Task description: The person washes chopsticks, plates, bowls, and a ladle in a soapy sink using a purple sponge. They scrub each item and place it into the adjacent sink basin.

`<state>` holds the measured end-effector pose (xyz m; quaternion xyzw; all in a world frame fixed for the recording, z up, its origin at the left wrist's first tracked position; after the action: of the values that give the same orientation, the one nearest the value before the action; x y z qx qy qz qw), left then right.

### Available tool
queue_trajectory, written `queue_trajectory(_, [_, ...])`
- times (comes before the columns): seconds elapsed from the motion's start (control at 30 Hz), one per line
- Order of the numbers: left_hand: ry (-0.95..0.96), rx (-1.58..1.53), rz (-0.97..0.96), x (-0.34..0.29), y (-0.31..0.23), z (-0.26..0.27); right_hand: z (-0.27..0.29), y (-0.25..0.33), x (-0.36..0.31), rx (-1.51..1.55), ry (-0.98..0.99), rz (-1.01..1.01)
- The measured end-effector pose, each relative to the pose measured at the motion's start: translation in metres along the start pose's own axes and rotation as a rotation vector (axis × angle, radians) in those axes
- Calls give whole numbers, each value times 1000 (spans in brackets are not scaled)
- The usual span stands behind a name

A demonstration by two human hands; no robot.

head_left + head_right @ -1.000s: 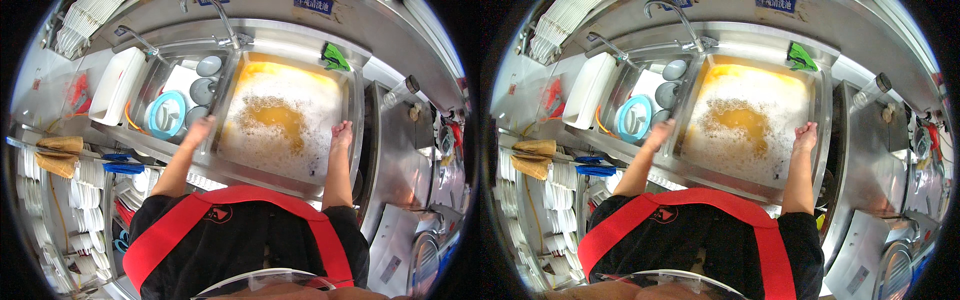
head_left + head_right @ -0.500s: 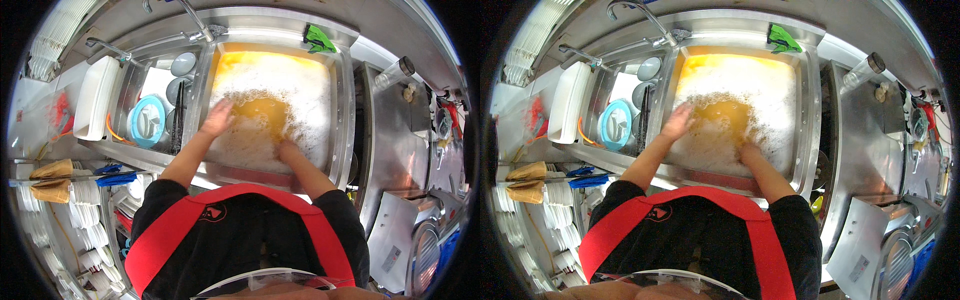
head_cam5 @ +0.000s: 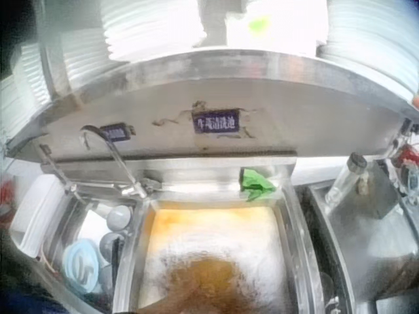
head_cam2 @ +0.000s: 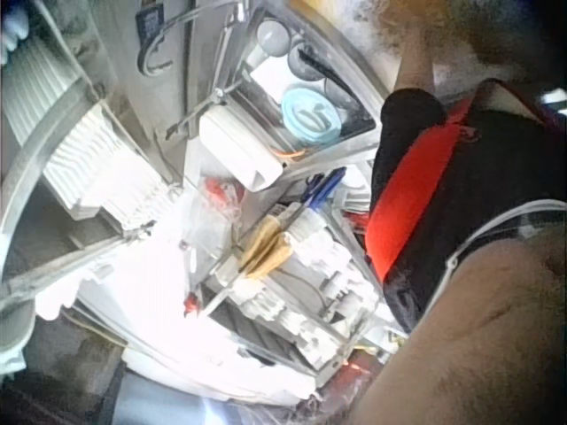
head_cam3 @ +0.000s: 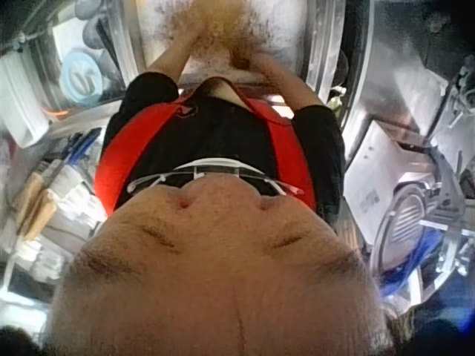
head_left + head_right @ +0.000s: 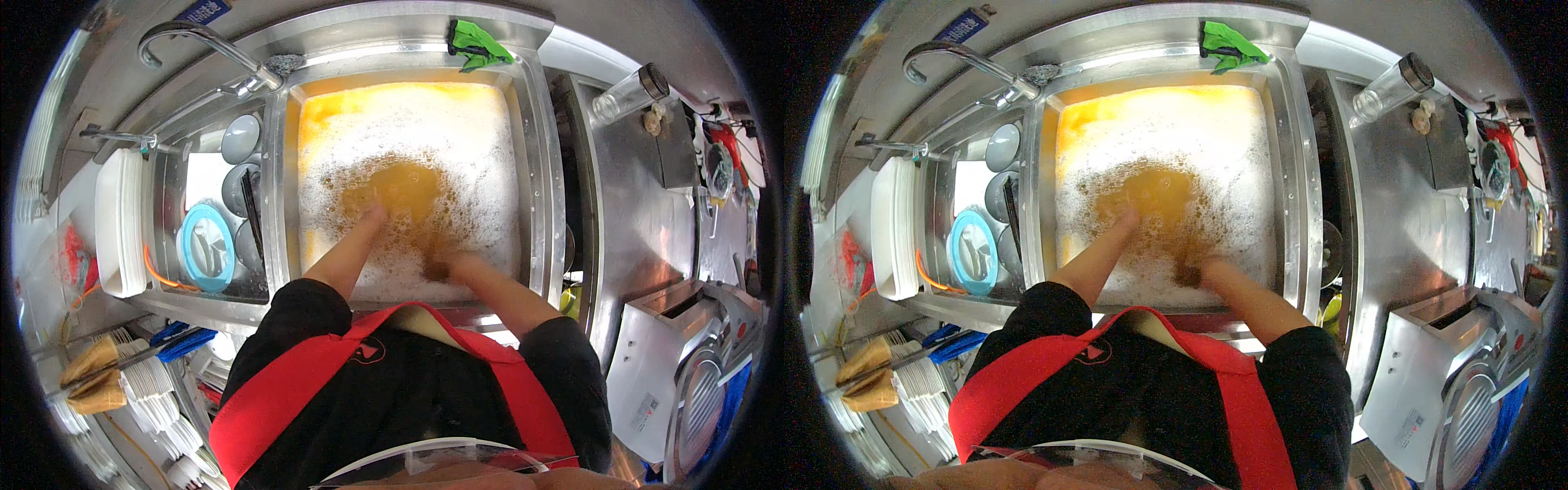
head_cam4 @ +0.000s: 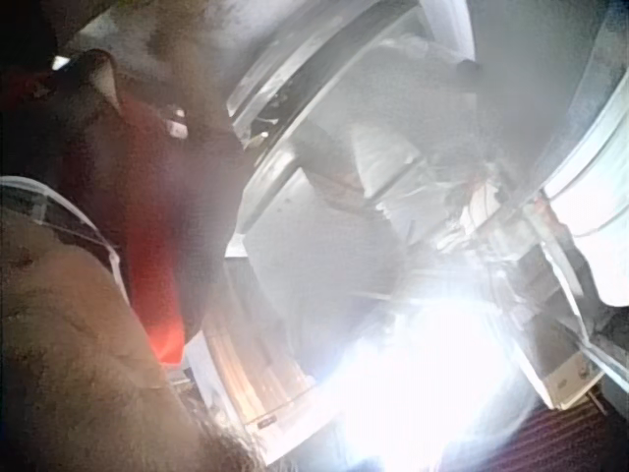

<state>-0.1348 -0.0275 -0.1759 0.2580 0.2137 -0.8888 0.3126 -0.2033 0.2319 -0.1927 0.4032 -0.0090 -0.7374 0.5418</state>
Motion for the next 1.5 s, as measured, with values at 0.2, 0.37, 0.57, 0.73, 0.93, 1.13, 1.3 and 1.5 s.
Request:
queue_trajectory(0.2, [-51, -223, 123, 15, 0, -27, 66, -11, -61, -89, 21, -282])
queue_trajectory(0.37, [-431, -587, 28, -37, -16, 21, 126, 21, -61, 381, -22, -390])
queue_trajectory(0.57, [-408, -940, -41, -80, -41, 59, 137, 42, -17, 1409, -592, -370])
queue_trajectory(0.73, [-406, -1399, 3, -83, -48, 32, 121, 87, 35, 288, -899, -151])
queue_trajectory(0.93, [-421, -1458, 153, -86, -40, 20, 123, 107, 50, 540, -726, -121])
queue_trajectory(1.13, [-632, -1103, -94, -95, -32, 44, 152, 122, 24, -86, -244, -28])
queue_trajectory(1.3, [-627, -1244, 51, -102, -40, 36, 164, 112, 27, 398, -718, -211])
queue_trajectory(1.5, [-436, -1220, -224, -117, -48, 70, 125, 123, 57, 623, -276, -2])
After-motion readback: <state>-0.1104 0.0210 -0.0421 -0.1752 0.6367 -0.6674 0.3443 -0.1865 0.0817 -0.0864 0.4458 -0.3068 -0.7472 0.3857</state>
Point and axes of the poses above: each hand's wrist, its own x-axis towards the middle knuckle, its own z-axis out of the back of the hand, y = z × x, the point moved 5 cm from there along x, towards the middle knuckle, and after that the axes turned 12 degrees about -y, right-handed, at the moved point
